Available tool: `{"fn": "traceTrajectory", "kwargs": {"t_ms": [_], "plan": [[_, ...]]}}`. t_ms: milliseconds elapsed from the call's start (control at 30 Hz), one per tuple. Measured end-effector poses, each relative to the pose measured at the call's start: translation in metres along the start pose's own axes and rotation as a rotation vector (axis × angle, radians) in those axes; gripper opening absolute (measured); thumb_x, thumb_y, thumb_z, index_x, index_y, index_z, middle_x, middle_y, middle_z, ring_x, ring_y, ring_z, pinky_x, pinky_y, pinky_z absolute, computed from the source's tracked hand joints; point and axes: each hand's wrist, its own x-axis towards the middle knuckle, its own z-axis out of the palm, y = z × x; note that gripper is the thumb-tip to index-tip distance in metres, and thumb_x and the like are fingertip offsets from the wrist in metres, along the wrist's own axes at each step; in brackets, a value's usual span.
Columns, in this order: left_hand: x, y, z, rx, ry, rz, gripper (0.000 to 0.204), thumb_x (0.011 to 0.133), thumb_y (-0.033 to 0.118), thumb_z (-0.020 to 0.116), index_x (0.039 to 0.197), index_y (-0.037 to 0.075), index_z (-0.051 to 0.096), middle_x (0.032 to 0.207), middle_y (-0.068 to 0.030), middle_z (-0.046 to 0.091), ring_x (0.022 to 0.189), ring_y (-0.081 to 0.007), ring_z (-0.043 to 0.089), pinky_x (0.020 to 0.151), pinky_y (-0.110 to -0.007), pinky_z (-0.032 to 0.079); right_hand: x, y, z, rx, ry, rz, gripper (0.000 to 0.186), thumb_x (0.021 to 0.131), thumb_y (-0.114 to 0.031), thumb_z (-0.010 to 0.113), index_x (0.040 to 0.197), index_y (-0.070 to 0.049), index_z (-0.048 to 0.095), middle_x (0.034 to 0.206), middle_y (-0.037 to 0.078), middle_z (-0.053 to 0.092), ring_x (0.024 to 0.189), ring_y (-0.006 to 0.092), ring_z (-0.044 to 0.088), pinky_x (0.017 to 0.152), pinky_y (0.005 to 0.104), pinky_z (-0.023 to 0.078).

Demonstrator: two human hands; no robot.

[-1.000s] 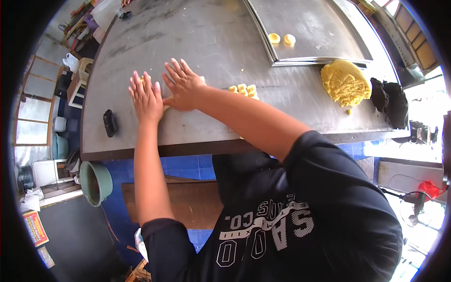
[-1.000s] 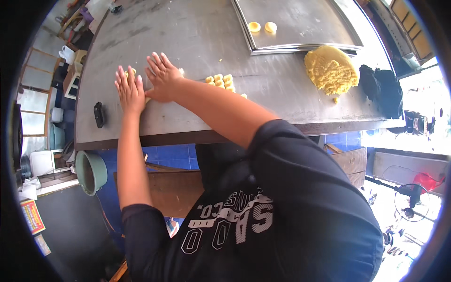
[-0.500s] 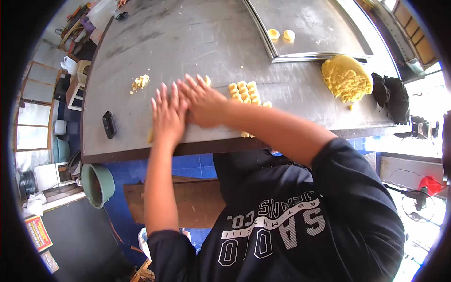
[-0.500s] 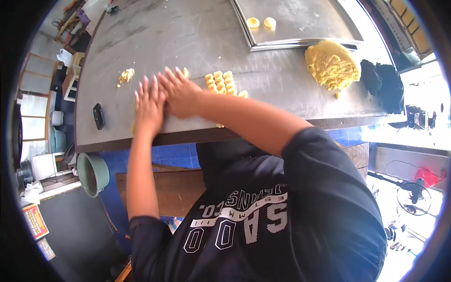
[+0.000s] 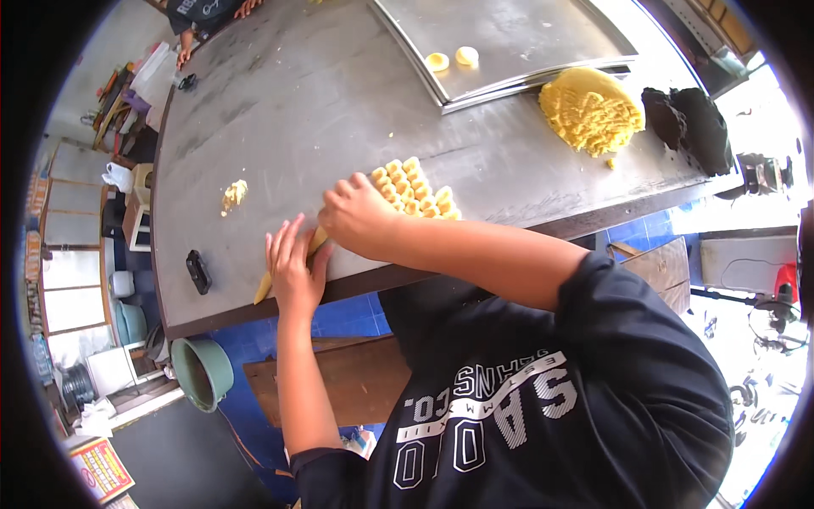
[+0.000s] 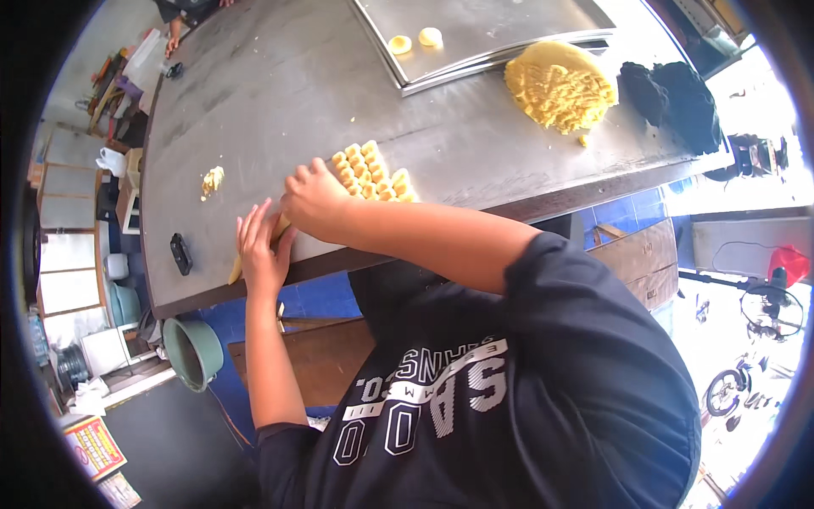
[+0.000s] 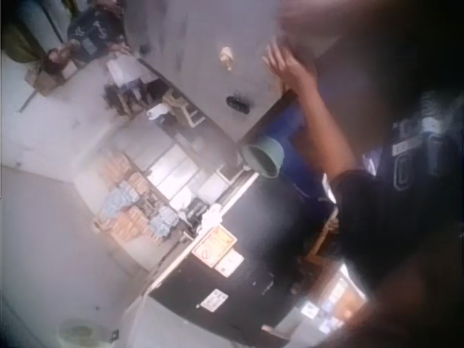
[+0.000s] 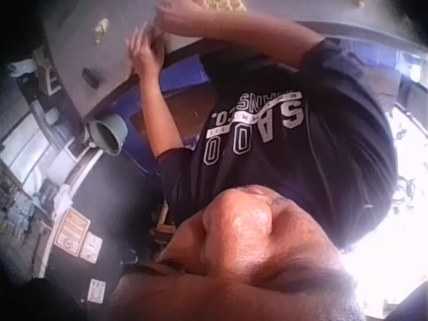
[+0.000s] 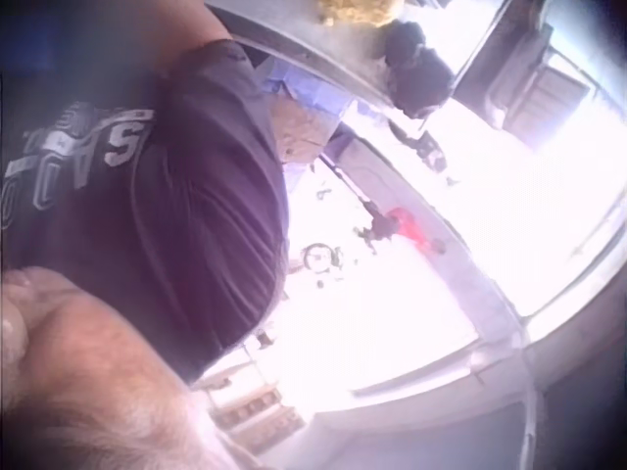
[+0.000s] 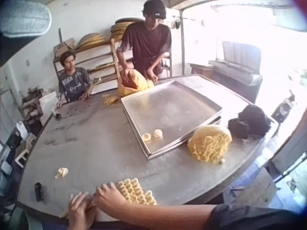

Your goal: The person shapes portions of yellow dough by hand on a metal table, using a plastic scraper to divide the dough and then rolling and braiding individual pieces into small shaped pastries before placing them into a row.

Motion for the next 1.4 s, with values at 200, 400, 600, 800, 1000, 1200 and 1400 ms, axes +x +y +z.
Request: {"fn": "traceTrajectory", "kwargs": {"t_ms": [200, 400, 600, 800, 1000, 1200, 1400], "plan": [[0.034, -0.011, -0.011, -0.871, 0.154, -0.353, 0.045, 0.110, 0.029, 0.066, 0.146, 0.003, 0.060, 0.117, -0.0077, 0.067, 0.105, -0.0146, 0.060, 0.088, -0.035, 0.050, 0.011, 0.007, -0.049, 0.750, 0.250, 0.251, 0.026, 0.100, -0.020, 0.070, 0.121, -0.005, 0.068, 0.115, 0.018, 0.068, 0.107, 0.0383, 0.071, 0.092, 0.0492, 0.057], [0.117, 0.071, -0.125, -1.136, 0.190, -0.150, 0.052, 0.105, 0.031, 0.074, 0.144, -0.001, 0.059, 0.120, -0.0022, 0.063, 0.100, -0.0087, 0.056, 0.087, -0.026, 0.048, -0.055, 0.040, -0.143, 1.449, 0.488, 0.162, 0.036, 0.095, -0.006, 0.080, 0.129, -0.006, 0.070, 0.113, 0.019, 0.073, 0.096, 0.0366, 0.077, 0.082, 0.0423, 0.063], [0.173, 0.214, -0.088, -1.564, 0.165, 0.068, 0.046, 0.105, 0.033, 0.076, 0.133, 0.001, 0.059, 0.111, -0.0051, 0.066, 0.096, -0.0114, 0.063, 0.089, -0.028, 0.054, -0.153, 0.090, -0.199, 0.763, 1.042, 0.203, 0.022, 0.088, 0.001, 0.080, 0.109, -0.005, 0.076, 0.103, 0.011, 0.077, 0.093, 0.0287, 0.078, 0.080, 0.0380, 0.063], [0.143, 0.282, 0.025, -1.890, -0.100, -0.085, 0.038, 0.115, 0.037, 0.059, 0.134, 0.004, 0.056, 0.098, -0.0046, 0.064, 0.087, -0.0122, 0.060, 0.081, -0.030, 0.052, -0.233, 0.115, -0.167, 0.639, 0.767, 0.444, 0.023, 0.089, 0.005, 0.079, 0.110, -0.003, 0.076, 0.113, 0.013, 0.077, 0.097, 0.0236, 0.080, 0.082, 0.0328, 0.063], [0.109, 0.282, 0.050, -1.677, -0.173, -0.181, 0.034, 0.119, 0.033, 0.050, 0.132, 0.003, 0.057, 0.092, -0.0001, 0.058, 0.080, -0.0062, 0.052, 0.074, -0.025, 0.046, -0.260, 0.124, -0.111, 0.980, 0.695, 0.626, 0.017, 0.093, 0.000, 0.081, 0.110, -0.002, 0.077, 0.102, 0.009, 0.080, 0.088, 0.0201, 0.080, 0.081, 0.0319, 0.063], [0.106, 0.264, 0.032, -1.640, -0.123, -0.268, 0.032, 0.119, 0.032, 0.048, 0.128, 0.003, 0.061, 0.092, -0.0009, 0.059, 0.074, -0.0077, 0.052, 0.068, -0.027, 0.046, -0.229, 0.120, -0.113, 0.828, 0.605, 0.376, 0.033, 0.090, 0.000, 0.080, 0.122, -0.006, 0.077, 0.100, 0.011, 0.076, 0.091, 0.0291, 0.076, 0.075, 0.0382, 0.062], [0.100, 0.249, 0.026, -1.847, -0.164, -0.352, 0.041, 0.120, 0.038, 0.041, 0.130, 0.003, 0.061, 0.094, -0.0024, 0.060, 0.078, -0.0095, 0.056, 0.070, -0.027, 0.047, -0.212, 0.123, -0.118, 0.767, 0.495, 0.188, 0.039, 0.087, -0.009, 0.083, 0.125, -0.013, 0.077, 0.114, 0.007, 0.071, 0.102, 0.0295, 0.071, 0.083, 0.0406, 0.061]]}}
